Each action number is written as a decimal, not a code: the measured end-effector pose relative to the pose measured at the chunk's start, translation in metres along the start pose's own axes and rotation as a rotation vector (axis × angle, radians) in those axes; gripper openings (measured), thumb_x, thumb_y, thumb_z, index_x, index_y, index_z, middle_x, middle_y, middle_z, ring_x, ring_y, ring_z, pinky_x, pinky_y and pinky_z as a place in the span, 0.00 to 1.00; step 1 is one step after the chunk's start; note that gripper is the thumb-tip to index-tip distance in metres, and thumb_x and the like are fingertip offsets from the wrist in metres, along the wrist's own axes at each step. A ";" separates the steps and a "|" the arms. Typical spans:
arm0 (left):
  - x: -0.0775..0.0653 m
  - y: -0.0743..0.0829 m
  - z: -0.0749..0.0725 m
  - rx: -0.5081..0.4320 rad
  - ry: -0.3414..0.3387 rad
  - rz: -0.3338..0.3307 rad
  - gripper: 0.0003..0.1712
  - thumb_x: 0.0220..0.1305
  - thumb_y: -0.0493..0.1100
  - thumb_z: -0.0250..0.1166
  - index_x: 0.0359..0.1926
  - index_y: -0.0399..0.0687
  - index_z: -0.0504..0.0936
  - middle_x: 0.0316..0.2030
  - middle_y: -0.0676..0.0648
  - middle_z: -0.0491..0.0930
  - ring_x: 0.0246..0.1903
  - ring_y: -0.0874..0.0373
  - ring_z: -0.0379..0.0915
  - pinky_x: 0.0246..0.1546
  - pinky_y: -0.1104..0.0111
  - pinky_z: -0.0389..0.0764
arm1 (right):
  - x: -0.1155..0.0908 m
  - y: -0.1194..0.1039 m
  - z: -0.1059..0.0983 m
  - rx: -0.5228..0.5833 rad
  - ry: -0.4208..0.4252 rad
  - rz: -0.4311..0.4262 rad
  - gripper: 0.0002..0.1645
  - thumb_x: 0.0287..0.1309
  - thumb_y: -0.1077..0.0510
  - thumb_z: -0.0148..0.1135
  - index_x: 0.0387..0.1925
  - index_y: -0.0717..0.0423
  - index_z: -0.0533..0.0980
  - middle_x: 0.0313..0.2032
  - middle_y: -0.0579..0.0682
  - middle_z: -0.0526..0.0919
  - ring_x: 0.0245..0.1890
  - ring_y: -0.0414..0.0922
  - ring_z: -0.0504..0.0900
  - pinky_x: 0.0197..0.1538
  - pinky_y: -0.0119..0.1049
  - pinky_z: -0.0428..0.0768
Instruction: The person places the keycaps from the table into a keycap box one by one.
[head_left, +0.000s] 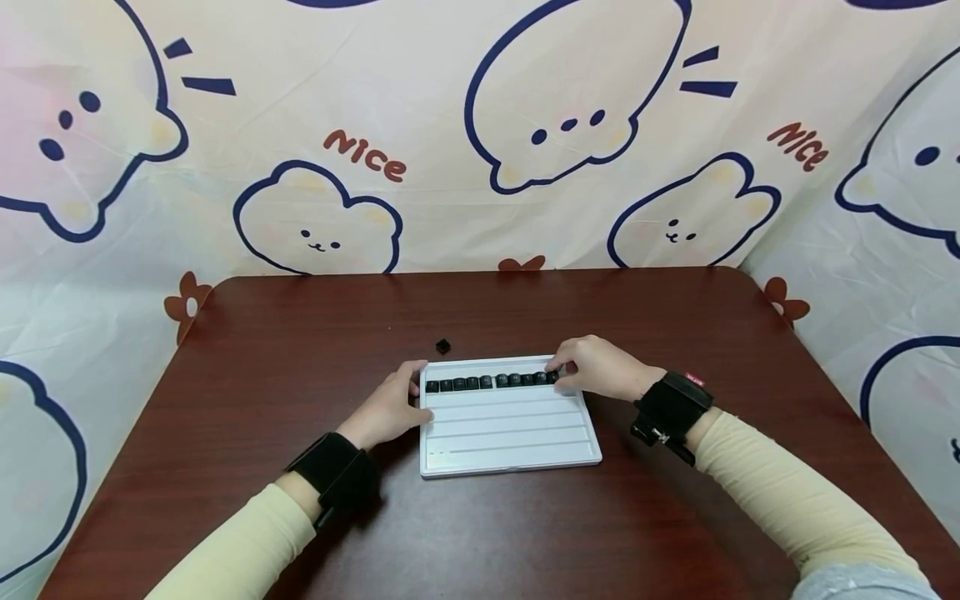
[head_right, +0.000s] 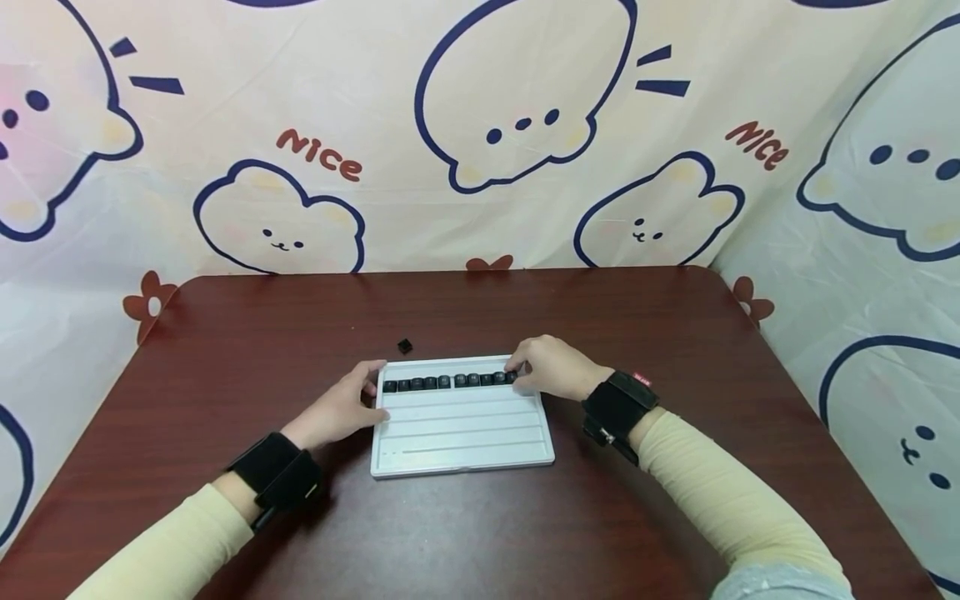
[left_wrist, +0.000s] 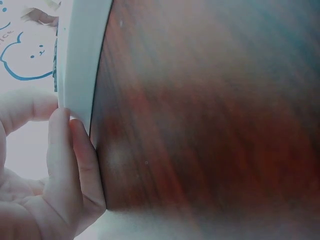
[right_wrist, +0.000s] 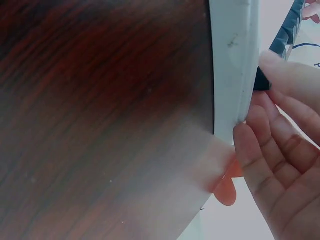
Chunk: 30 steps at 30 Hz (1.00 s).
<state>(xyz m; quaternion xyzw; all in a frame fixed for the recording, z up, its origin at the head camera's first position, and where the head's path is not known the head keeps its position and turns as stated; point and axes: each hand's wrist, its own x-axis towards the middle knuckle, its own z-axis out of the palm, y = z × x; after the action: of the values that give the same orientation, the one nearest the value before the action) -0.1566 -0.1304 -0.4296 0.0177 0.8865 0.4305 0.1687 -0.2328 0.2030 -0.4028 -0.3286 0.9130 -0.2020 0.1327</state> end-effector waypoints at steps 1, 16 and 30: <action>0.000 0.000 0.000 -0.001 0.002 0.001 0.46 0.62 0.32 0.71 0.78 0.41 0.58 0.50 0.38 0.71 0.34 0.52 0.70 0.35 0.62 0.71 | 0.000 0.000 0.000 -0.007 0.002 -0.004 0.15 0.58 0.63 0.74 0.48 0.59 0.87 0.40 0.46 0.83 0.34 0.42 0.74 0.37 0.35 0.75; 0.000 -0.001 0.000 -0.002 0.002 0.010 0.46 0.62 0.32 0.71 0.77 0.40 0.59 0.49 0.38 0.71 0.33 0.52 0.69 0.35 0.63 0.70 | 0.000 0.000 0.003 0.008 0.015 0.001 0.15 0.58 0.65 0.73 0.48 0.61 0.87 0.40 0.47 0.82 0.35 0.42 0.75 0.37 0.35 0.76; -0.001 0.000 0.001 -0.006 0.014 0.024 0.46 0.61 0.31 0.71 0.76 0.39 0.60 0.48 0.39 0.72 0.36 0.51 0.70 0.37 0.62 0.71 | -0.002 0.002 0.003 0.004 0.016 -0.021 0.17 0.58 0.67 0.71 0.50 0.61 0.86 0.41 0.46 0.82 0.36 0.43 0.75 0.37 0.35 0.75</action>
<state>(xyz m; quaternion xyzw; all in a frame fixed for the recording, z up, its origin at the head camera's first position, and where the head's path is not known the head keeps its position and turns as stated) -0.1551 -0.1305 -0.4300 0.0248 0.8861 0.4352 0.1573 -0.2314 0.2044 -0.4062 -0.3361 0.9102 -0.2078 0.1240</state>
